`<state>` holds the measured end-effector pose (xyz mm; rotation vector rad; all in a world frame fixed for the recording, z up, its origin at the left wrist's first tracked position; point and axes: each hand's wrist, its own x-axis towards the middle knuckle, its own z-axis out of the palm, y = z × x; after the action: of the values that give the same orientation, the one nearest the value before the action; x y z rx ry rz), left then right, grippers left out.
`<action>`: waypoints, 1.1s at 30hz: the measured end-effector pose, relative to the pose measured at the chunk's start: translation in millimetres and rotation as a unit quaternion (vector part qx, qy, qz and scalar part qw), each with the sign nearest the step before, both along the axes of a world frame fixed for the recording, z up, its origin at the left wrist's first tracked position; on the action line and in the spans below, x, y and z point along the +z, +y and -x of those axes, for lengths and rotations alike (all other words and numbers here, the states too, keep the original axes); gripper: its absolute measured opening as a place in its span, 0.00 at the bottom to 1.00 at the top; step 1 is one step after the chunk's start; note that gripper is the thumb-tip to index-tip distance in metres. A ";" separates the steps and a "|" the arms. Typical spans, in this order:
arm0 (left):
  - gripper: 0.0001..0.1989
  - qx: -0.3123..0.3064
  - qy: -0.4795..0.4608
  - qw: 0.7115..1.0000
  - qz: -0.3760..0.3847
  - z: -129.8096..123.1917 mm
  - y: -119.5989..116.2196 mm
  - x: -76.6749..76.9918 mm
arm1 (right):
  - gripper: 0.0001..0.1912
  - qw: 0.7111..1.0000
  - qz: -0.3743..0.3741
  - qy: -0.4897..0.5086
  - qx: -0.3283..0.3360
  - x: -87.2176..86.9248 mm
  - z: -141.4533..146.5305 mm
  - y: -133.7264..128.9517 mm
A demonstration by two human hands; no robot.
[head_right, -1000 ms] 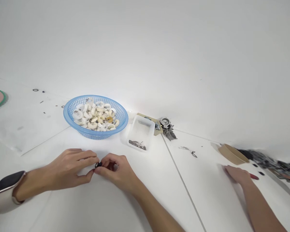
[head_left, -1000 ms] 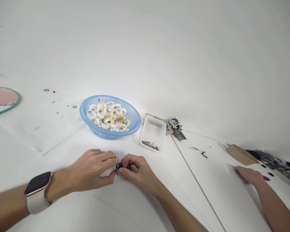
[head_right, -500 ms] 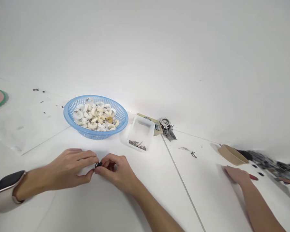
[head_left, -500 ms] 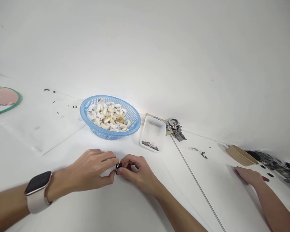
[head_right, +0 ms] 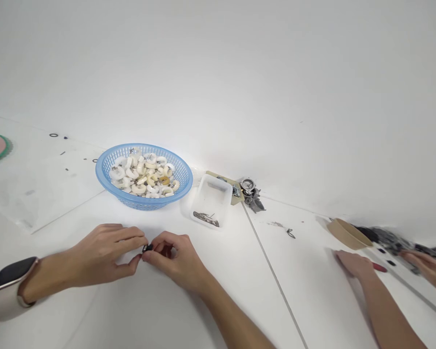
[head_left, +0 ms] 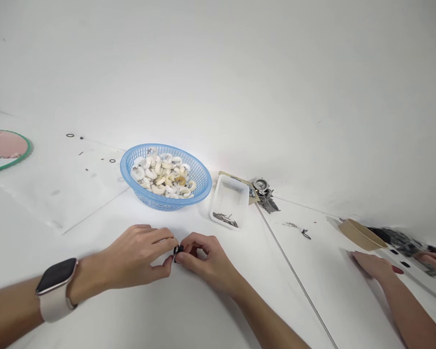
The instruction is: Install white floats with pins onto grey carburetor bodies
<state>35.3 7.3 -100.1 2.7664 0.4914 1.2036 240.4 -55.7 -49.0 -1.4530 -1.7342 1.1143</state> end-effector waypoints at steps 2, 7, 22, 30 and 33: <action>0.10 0.000 0.000 1.000 0.001 -0.2 -0.2 0.3 | 0.11 1.000 -0.002 -0.002 -0.001 -0.2 0.0 -0.1; 0.09 0.001 0.001 1.000 -0.001 2.5 -2.1 2.2 | 0.10 1.000 -0.001 -0.008 -0.001 1.4 3.2 -2.4; 0.07 0.003 -0.001 1.000 -0.006 6.0 -6.8 5.4 | 0.10 1.000 -0.014 -0.009 0.010 3.6 6.5 -3.9; 0.09 0.004 0.008 1.000 0.003 6.4 -6.5 7.5 | 0.10 1.000 -0.007 -0.012 0.007 2.5 7.0 -4.6; 0.11 0.008 0.011 1.000 0.006 6.9 -6.5 7.5 | 0.09 1.000 -0.017 -0.014 0.006 2.3 7.7 -5.5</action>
<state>28.4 0.8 -92.6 2.7753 0.5230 1.1702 232.6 -61.1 -46.7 -1.4445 -1.7754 1.0704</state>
